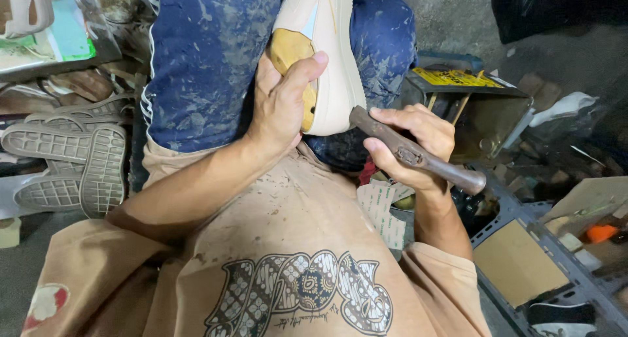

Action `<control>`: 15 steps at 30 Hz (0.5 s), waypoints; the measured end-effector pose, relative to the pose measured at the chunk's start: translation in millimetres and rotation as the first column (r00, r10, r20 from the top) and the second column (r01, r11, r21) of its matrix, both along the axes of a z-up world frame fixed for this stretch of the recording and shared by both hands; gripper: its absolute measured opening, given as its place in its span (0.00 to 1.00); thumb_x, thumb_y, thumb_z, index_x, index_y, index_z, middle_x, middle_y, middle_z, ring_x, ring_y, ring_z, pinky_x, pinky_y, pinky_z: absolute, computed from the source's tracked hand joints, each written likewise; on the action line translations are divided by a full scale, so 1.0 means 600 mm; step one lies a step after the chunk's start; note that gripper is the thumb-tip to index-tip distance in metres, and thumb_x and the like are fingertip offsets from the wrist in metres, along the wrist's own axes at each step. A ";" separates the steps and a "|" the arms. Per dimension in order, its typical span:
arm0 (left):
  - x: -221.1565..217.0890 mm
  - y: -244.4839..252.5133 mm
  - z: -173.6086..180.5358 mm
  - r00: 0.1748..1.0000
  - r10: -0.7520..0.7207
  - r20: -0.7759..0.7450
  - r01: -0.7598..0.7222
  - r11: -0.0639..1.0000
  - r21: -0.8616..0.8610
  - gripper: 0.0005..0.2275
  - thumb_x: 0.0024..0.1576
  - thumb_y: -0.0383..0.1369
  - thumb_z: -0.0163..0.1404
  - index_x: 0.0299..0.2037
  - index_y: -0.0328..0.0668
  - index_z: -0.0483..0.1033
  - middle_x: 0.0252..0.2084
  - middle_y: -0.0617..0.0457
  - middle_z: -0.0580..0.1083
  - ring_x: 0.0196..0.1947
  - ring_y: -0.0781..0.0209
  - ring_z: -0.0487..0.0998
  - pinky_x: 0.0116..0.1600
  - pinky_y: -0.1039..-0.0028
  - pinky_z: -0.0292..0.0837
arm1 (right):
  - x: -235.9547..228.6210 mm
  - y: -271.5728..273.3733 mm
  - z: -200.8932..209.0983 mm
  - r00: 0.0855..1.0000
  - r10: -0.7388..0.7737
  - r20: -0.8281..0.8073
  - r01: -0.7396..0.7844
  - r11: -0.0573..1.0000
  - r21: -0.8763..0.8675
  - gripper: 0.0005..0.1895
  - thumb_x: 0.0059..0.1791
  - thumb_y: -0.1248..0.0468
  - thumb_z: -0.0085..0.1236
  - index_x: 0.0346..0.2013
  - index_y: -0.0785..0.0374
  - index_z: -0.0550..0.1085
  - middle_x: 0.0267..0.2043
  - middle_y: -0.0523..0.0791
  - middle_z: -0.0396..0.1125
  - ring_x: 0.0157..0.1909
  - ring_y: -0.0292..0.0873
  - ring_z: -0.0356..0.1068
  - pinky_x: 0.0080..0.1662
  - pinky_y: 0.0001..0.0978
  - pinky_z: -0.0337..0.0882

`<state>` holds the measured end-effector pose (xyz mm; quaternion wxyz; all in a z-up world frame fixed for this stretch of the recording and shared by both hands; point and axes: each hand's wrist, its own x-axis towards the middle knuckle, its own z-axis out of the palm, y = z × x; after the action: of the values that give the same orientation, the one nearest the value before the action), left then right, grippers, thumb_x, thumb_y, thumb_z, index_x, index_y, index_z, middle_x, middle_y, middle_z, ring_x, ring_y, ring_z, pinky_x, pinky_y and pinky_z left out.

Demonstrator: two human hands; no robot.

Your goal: The person holds a beige shoe with a wooden last on their lap and uses a hammer to repeatedly tap the sole and heel area. They rotate the shoe to access different sides and continue hammering along the edges.

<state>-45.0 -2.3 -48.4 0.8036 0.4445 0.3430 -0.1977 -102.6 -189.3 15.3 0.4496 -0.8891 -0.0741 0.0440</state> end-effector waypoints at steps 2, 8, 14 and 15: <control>-0.002 0.002 0.006 0.997 -0.028 0.078 0.029 1.000 -0.012 0.17 0.50 0.35 0.56 0.49 0.36 0.76 0.43 0.50 0.78 0.44 0.58 0.77 0.51 0.68 0.75 | 0.007 -0.008 -0.008 0.999 0.030 -0.046 -0.028 0.999 0.032 0.14 0.47 0.64 0.64 0.41 0.74 0.77 0.38 0.56 0.76 0.30 0.45 0.72 0.36 0.30 0.69; -0.007 0.018 -0.014 0.969 -0.022 0.246 0.028 0.999 -0.024 0.20 0.56 0.32 0.61 0.57 0.40 0.72 0.48 0.54 0.73 0.47 0.64 0.75 0.58 0.64 0.73 | 0.071 -0.020 -0.040 0.942 0.123 -0.311 -0.002 0.932 0.362 0.11 0.41 0.63 0.69 0.34 0.67 0.81 0.14 0.44 0.61 0.20 0.30 0.55 0.23 0.28 0.54; -0.011 0.051 0.003 0.864 -0.266 0.427 0.345 0.931 -0.120 0.41 0.58 0.30 0.54 0.78 0.46 0.40 0.79 0.44 0.58 0.78 0.55 0.62 0.82 0.68 0.56 | -0.012 -0.033 0.002 0.969 -0.083 -0.234 0.103 0.992 0.072 0.17 0.47 0.58 0.63 0.44 0.68 0.78 0.39 0.50 0.75 0.31 0.38 0.69 0.37 0.25 0.66; -0.019 0.051 -0.001 0.869 -0.269 0.415 0.344 0.932 -0.117 0.41 0.58 0.30 0.54 0.78 0.46 0.40 0.79 0.44 0.58 0.78 0.55 0.62 0.82 0.68 0.56 | -0.022 -0.026 0.001 0.966 -0.082 -0.245 0.104 0.992 0.078 0.17 0.47 0.58 0.63 0.44 0.68 0.78 0.39 0.50 0.75 0.31 0.38 0.69 0.37 0.25 0.66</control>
<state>-56.1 28.3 -48.8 0.8521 0.4463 0.0797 -0.2614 -115.8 -204.8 16.1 0.4963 -0.8585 0.0209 0.1273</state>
